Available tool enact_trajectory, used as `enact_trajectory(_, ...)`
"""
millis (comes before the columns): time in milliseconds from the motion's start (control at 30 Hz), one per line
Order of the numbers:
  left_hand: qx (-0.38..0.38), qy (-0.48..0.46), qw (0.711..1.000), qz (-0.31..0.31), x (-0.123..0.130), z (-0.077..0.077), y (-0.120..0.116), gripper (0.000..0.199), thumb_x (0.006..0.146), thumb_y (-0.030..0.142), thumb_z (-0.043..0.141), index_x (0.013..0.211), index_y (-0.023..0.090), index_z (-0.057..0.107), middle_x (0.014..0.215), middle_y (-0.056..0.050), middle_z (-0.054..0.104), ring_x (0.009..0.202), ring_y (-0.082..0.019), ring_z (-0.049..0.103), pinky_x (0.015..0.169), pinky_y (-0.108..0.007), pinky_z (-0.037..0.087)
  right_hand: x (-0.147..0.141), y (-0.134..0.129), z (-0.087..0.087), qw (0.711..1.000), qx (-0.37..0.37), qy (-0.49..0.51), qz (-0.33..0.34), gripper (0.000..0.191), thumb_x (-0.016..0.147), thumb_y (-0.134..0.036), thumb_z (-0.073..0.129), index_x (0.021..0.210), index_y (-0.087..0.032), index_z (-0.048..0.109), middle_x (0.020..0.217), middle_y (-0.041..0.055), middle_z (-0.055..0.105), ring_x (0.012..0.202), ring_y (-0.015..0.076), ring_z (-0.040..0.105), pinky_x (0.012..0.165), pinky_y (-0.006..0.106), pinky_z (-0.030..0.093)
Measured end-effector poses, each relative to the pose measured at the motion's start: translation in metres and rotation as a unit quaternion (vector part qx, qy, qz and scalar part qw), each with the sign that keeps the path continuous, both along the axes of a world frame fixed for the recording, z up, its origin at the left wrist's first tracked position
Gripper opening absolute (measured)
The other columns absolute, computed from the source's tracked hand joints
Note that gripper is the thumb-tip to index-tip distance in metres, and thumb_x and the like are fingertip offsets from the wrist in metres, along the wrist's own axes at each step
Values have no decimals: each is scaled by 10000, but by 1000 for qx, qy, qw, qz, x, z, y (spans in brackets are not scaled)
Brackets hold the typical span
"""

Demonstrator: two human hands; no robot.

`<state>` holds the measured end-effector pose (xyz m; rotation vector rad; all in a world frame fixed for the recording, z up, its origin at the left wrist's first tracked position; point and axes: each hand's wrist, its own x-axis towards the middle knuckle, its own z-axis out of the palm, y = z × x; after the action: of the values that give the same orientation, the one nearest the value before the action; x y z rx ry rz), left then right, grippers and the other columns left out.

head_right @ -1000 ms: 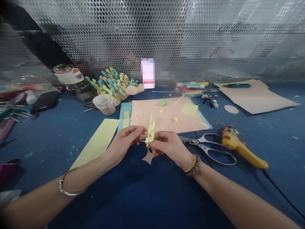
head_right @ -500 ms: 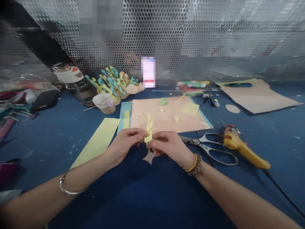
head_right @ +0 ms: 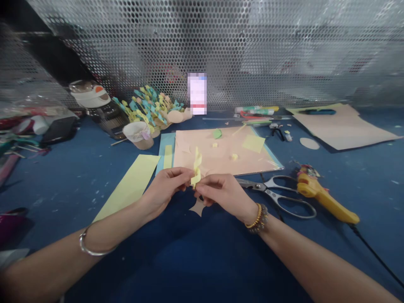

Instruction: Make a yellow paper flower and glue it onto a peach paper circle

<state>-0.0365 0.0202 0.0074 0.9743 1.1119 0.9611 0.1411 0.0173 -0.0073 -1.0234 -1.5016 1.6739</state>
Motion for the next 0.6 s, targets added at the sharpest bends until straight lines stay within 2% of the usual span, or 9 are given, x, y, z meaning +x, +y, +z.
enact_trajectory(600,7,-5,1000,7,1,-1,0,136,710,302,720,666,175,698,573,24,580,521,-69,438,528,-211,345,-3,0,4,999,36,-33,0,206,807,-352,637,789,-148,664,662,-1,607,525,63,552,522,193,494)
